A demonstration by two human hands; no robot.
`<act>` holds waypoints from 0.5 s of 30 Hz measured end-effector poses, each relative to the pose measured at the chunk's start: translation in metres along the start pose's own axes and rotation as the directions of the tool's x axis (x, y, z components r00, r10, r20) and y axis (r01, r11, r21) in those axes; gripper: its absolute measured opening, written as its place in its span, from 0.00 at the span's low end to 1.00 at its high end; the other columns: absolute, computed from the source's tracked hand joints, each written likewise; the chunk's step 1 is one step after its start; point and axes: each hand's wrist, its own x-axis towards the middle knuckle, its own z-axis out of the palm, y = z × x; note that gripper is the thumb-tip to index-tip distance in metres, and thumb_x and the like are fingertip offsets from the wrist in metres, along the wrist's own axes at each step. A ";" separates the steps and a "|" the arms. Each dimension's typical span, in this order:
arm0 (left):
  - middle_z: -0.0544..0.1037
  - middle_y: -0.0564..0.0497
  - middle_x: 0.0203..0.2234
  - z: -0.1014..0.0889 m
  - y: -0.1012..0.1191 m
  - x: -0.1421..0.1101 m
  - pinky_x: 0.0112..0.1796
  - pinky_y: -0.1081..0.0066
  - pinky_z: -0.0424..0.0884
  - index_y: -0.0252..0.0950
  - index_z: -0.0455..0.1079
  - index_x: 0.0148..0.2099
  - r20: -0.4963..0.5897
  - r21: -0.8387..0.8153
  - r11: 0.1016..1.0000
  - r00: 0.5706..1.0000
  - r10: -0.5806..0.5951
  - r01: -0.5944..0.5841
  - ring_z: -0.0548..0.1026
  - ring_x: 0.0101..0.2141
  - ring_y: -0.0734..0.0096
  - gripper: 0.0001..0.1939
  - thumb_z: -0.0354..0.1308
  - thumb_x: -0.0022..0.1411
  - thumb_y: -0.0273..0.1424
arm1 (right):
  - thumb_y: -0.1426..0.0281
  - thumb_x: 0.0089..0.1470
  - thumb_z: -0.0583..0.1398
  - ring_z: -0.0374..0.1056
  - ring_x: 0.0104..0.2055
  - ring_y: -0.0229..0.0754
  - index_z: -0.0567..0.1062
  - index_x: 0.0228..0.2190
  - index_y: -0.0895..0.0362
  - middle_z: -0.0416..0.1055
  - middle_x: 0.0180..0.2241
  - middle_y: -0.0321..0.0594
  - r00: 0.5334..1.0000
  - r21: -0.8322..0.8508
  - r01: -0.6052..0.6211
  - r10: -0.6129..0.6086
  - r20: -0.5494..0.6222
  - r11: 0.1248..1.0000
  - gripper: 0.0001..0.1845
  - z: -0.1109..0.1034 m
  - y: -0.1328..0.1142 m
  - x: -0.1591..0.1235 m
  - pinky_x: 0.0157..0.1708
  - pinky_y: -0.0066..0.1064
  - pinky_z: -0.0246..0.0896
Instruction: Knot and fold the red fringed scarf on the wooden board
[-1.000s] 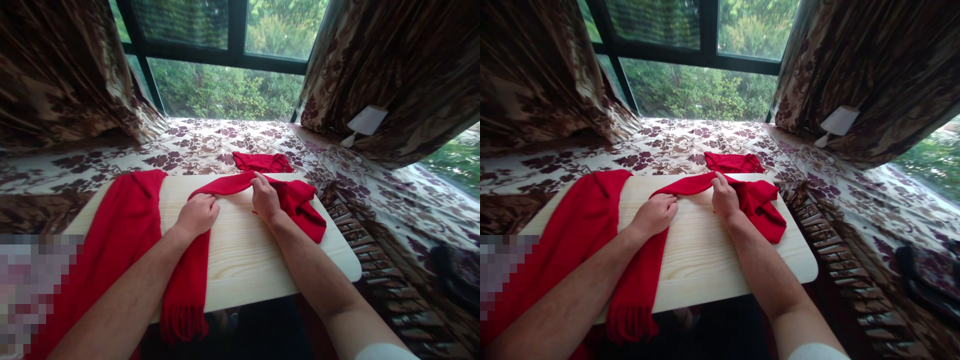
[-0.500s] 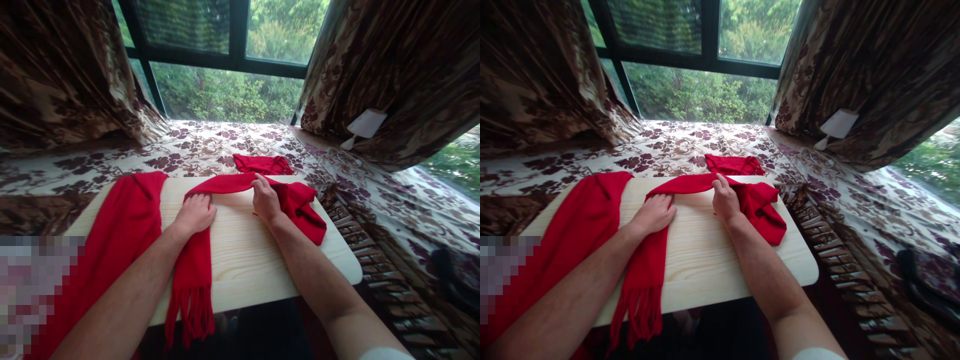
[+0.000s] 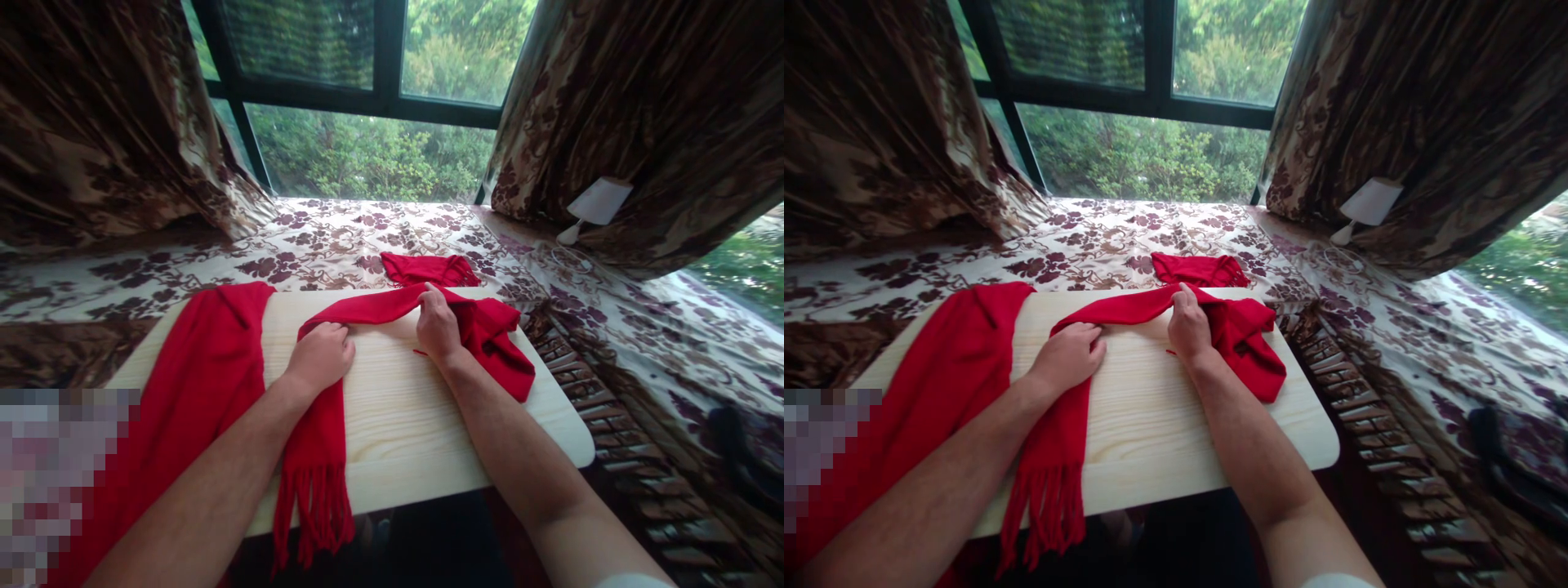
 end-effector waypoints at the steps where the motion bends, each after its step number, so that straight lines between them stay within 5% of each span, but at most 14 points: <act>1: 0.79 0.41 0.40 0.001 -0.001 0.001 0.51 0.61 0.69 0.34 0.75 0.43 0.017 0.018 1.000 1.000 0.005 -0.006 0.74 0.46 0.56 0.16 0.47 0.67 0.34 | 0.78 0.62 0.48 0.63 0.63 0.49 0.70 0.40 0.58 0.67 0.59 0.59 1.000 0.005 -0.001 0.001 -0.023 1.000 0.12 0.000 0.001 0.000 0.58 0.43 0.63; 6: 0.77 0.37 0.43 0.011 -0.014 0.005 0.52 0.57 0.68 0.31 0.73 0.48 0.092 0.037 0.999 0.995 0.029 -0.033 0.74 0.47 0.53 0.20 0.45 0.69 0.38 | 0.76 0.65 0.48 0.62 0.63 0.47 0.70 0.41 0.58 0.67 0.59 0.56 0.996 0.017 -0.006 0.007 -0.087 1.000 0.12 0.002 0.002 0.000 0.59 0.42 0.63; 9: 0.77 0.37 0.48 0.009 -0.014 0.005 0.55 0.57 0.67 0.31 0.73 0.52 0.050 -0.008 1.000 0.998 0.024 -0.024 0.73 0.50 0.52 0.21 0.45 0.68 0.38 | 0.76 0.64 0.48 0.63 0.63 0.47 0.71 0.41 0.57 0.68 0.58 0.55 0.998 0.018 -0.006 0.008 -0.065 1.000 0.13 0.003 0.004 0.000 0.58 0.43 0.64; 12: 0.78 0.41 0.51 0.001 -0.010 0.001 0.56 0.61 0.67 0.35 0.74 0.53 -0.027 -0.041 0.998 0.998 -0.050 0.049 0.74 0.52 0.56 0.20 0.47 0.67 0.37 | 0.77 0.62 0.48 0.63 0.62 0.47 0.71 0.40 0.57 0.69 0.57 0.55 0.999 0.006 -0.007 0.007 -0.039 1.000 0.13 0.003 0.005 0.000 0.59 0.44 0.63; 15: 0.78 0.40 0.52 -0.004 -0.011 -0.004 0.55 0.61 0.68 0.34 0.74 0.53 0.025 -0.006 0.995 0.995 -0.099 0.099 0.74 0.53 0.55 0.21 0.48 0.67 0.38 | 0.78 0.62 0.48 0.63 0.62 0.48 0.71 0.40 0.58 0.69 0.57 0.57 0.999 0.003 -0.008 0.008 -0.041 1.000 0.13 0.002 0.005 0.000 0.59 0.44 0.63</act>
